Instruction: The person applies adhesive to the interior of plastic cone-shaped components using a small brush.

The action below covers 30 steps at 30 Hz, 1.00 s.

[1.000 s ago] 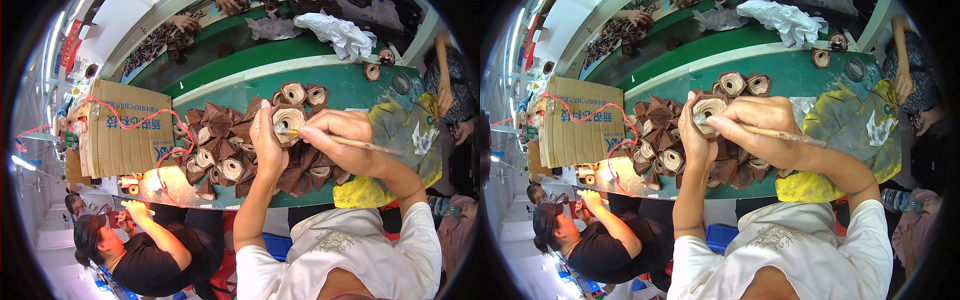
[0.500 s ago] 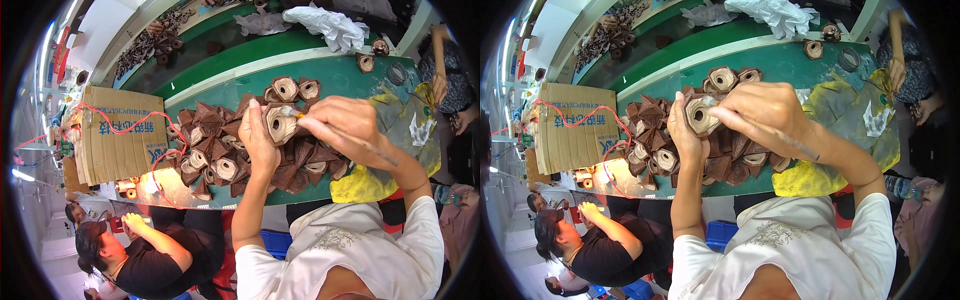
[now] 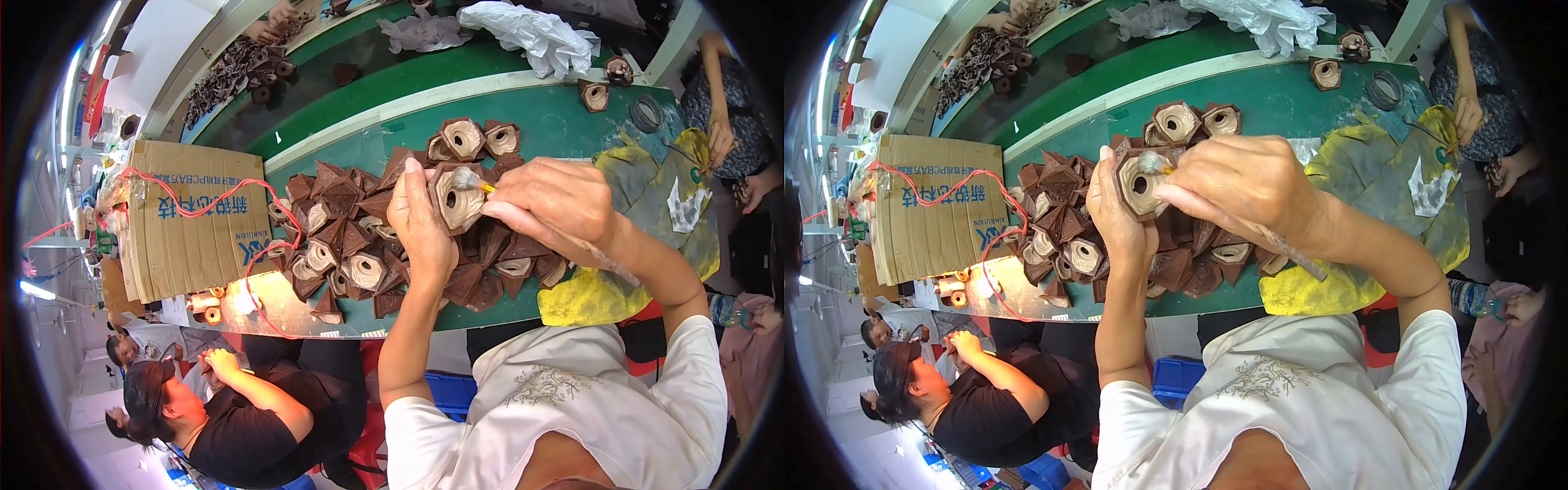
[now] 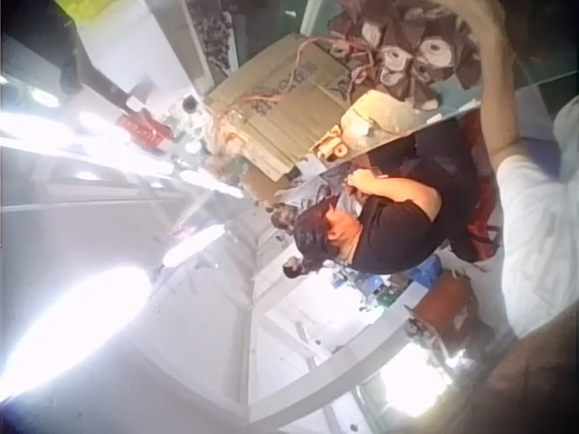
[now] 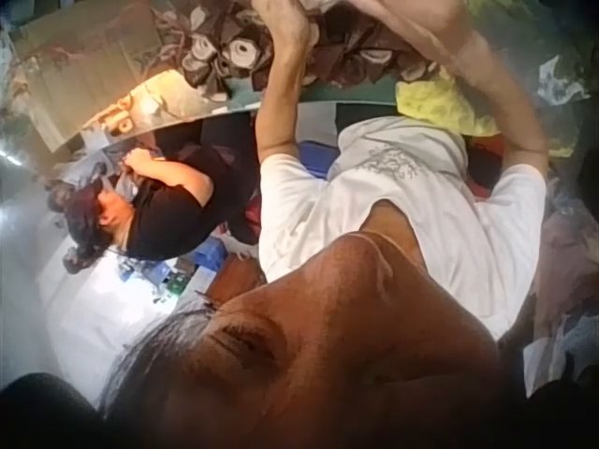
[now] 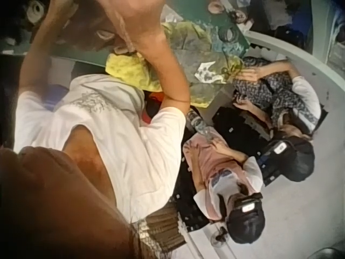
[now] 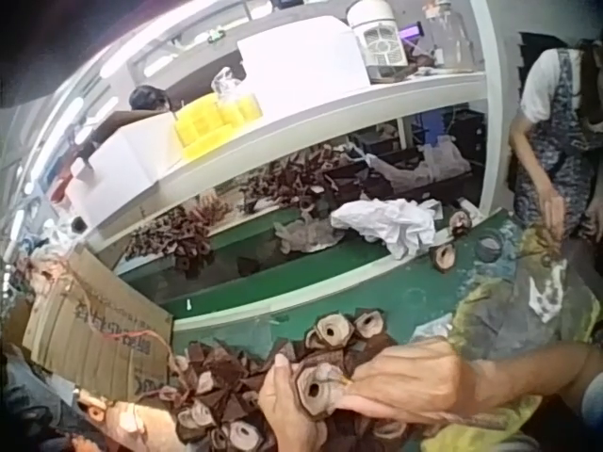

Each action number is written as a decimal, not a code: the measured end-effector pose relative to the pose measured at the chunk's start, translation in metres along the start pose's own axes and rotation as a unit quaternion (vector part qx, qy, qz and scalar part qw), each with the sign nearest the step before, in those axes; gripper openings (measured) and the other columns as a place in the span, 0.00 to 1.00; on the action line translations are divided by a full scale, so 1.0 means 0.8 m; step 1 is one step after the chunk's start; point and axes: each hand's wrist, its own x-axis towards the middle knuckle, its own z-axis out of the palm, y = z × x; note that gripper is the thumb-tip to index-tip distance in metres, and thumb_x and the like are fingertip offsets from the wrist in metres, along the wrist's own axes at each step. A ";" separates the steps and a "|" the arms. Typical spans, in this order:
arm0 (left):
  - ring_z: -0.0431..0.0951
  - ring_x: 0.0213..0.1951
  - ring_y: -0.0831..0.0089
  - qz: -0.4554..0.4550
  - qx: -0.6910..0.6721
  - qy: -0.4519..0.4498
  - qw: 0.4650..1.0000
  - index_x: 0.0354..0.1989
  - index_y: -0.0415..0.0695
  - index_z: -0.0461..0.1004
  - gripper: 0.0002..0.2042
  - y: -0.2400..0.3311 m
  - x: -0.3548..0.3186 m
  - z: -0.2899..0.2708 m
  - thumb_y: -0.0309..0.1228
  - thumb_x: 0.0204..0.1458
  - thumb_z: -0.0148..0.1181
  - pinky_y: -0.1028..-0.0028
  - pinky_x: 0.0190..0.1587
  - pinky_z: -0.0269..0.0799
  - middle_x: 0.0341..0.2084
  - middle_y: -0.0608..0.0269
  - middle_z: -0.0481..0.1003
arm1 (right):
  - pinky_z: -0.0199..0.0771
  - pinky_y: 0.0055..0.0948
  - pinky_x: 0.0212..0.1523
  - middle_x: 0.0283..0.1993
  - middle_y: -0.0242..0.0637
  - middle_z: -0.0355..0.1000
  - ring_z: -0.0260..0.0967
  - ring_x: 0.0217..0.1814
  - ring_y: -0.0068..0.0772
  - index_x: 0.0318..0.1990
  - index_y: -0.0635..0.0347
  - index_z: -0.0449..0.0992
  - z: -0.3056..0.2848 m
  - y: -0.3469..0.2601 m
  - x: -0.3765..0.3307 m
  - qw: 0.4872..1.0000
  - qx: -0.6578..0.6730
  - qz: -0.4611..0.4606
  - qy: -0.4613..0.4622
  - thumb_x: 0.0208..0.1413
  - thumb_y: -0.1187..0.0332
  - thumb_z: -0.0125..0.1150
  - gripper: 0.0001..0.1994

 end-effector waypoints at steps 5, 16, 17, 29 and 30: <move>0.70 0.24 0.85 0.024 0.001 -0.004 1.000 0.29 0.40 0.71 0.16 -0.004 0.004 -0.009 0.38 0.63 0.45 0.82 0.27 0.68 0.23 0.67 0.73 | 0.74 0.29 0.25 0.26 0.41 0.74 0.74 0.26 0.37 0.28 0.66 0.75 -0.011 -0.012 -0.009 0.993 0.043 0.049 -0.104 0.41 0.78 0.68 0.07; 0.74 0.27 0.81 0.008 -0.054 -0.004 0.998 0.32 0.40 0.71 0.16 -0.002 -0.004 -0.002 0.40 0.63 0.45 0.79 0.29 0.72 0.27 0.63 0.75 | 0.74 0.29 0.25 0.24 0.41 0.73 0.75 0.26 0.36 0.26 0.66 0.75 -0.005 -0.021 -0.013 0.992 0.092 0.065 -0.063 0.42 0.79 0.68 0.06; 0.74 0.27 0.81 0.008 -0.054 -0.005 0.999 0.32 0.40 0.71 0.16 -0.002 -0.004 -0.002 0.40 0.63 0.45 0.79 0.29 0.72 0.27 0.63 0.75 | 0.74 0.29 0.25 0.25 0.41 0.74 0.75 0.26 0.36 0.26 0.67 0.75 -0.003 -0.024 -0.012 0.990 0.107 0.067 -0.056 0.43 0.79 0.67 0.05; 0.75 0.28 0.79 -0.108 -0.078 -0.040 0.990 0.35 0.44 0.72 0.12 -0.005 -0.012 -0.001 0.40 0.60 0.50 0.78 0.31 0.72 0.28 0.66 0.75 | 0.74 0.28 0.26 0.26 0.41 0.75 0.76 0.27 0.35 0.28 0.67 0.75 -0.013 -0.028 0.003 0.981 0.140 0.086 -0.100 0.47 0.78 0.64 0.02; 0.75 0.28 0.79 -0.116 -0.080 -0.025 0.990 0.35 0.44 0.71 0.12 -0.006 -0.012 0.001 0.40 0.61 0.50 0.78 0.31 0.72 0.28 0.66 0.75 | 0.74 0.28 0.26 0.26 0.41 0.75 0.75 0.27 0.34 0.27 0.67 0.75 -0.013 -0.027 0.004 0.983 0.140 0.080 -0.090 0.47 0.78 0.63 0.03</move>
